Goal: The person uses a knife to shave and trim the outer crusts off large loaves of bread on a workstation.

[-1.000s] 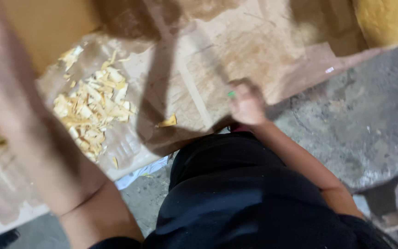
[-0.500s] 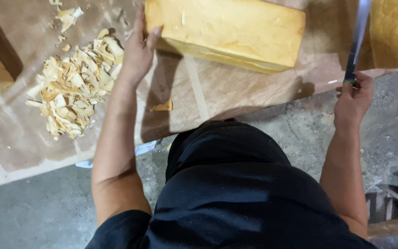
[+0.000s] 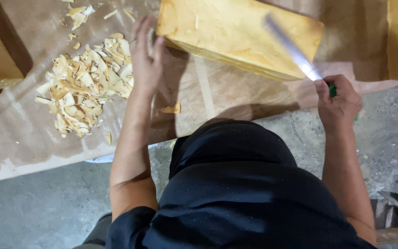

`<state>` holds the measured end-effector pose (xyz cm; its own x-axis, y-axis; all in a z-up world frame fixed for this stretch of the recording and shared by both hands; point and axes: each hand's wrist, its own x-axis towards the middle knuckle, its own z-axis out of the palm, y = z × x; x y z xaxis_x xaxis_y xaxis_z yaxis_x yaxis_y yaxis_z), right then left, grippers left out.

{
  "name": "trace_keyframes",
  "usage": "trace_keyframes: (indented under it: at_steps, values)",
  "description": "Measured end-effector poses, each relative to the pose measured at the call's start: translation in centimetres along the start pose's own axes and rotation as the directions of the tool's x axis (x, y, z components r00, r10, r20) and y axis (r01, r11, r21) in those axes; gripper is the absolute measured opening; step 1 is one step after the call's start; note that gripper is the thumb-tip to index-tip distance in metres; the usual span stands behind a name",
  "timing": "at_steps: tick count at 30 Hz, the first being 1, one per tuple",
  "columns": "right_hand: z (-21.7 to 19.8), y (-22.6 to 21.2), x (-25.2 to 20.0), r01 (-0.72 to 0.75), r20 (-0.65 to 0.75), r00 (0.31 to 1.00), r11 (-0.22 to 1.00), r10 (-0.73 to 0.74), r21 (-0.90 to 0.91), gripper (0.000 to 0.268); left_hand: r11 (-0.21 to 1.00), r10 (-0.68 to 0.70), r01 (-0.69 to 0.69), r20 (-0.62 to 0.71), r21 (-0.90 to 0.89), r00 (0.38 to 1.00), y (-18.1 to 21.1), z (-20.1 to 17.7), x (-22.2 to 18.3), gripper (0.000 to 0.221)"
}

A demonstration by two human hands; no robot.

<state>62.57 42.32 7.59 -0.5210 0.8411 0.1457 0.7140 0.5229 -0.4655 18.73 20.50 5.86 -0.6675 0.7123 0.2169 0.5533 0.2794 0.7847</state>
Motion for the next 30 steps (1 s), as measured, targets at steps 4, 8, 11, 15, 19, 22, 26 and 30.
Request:
trace_keyframes:
  at_steps: [4, 8, 11, 15, 19, 22, 26, 30]
  values:
    - [-1.0, -3.3, 1.6, 0.225, 0.047, 0.974, 0.963, -0.221, -0.146, 0.027, 0.922, 0.257, -0.291, 0.159, 0.254, 0.953, 3.2, 1.9, 2.4, 0.031]
    - [-1.2, -5.9, 3.3, 0.249, 0.087, 0.968, 0.949, -0.237, -0.195, 0.037, 0.916, 0.301, -0.355, 0.264, 0.188, 0.916, 5.5, 4.1, 4.1, 0.024]
    - [-1.2, -6.9, 4.0, 0.247, 0.127, 0.967, 0.934, -0.22, -0.259, 0.042, 0.939, 0.275, -0.321, 0.291, 0.123, 0.916, 5.9, 4.4, 4.5, 0.026]
    - [-1.2, -7.3, 4.5, 0.277, 0.151, 0.959, 0.912, -0.241, -0.302, 0.046, 0.948, 0.265, -0.301, 0.269, 0.106, 0.926, 5.7, 4.1, 4.3, 0.023]
    - [-1.6, -7.2, 4.7, 0.265, 0.181, 0.959, 0.917, -0.218, -0.298, 0.046, 0.946, 0.264, -0.302, 0.257, 0.118, 0.93, 5.7, 4.5, 4.2, 0.022]
    - [-1.8, -7.3, 4.8, 0.251, 0.205, 0.959, 0.923, -0.196, -0.292, 0.047, 0.939, 0.268, -0.311, 0.255, 0.145, 0.929, 6.0, 4.7, 4.2, 0.02]
    - [-1.8, -7.6, 5.0, 0.253, 0.186, 0.962, 0.914, -0.202, -0.316, 0.046, 0.93, 0.269, -0.326, 0.29, 0.169, 0.918, 6.6, 4.2, 4.2, 0.023]
    - [-1.8, -7.9, 5.2, 0.196, 0.211, 0.965, 0.961, -0.154, -0.196, 0.046, 0.889, 0.365, -0.423, 0.286, 0.177, 0.886, 7.0, 3.6, 4.3, 0.019]
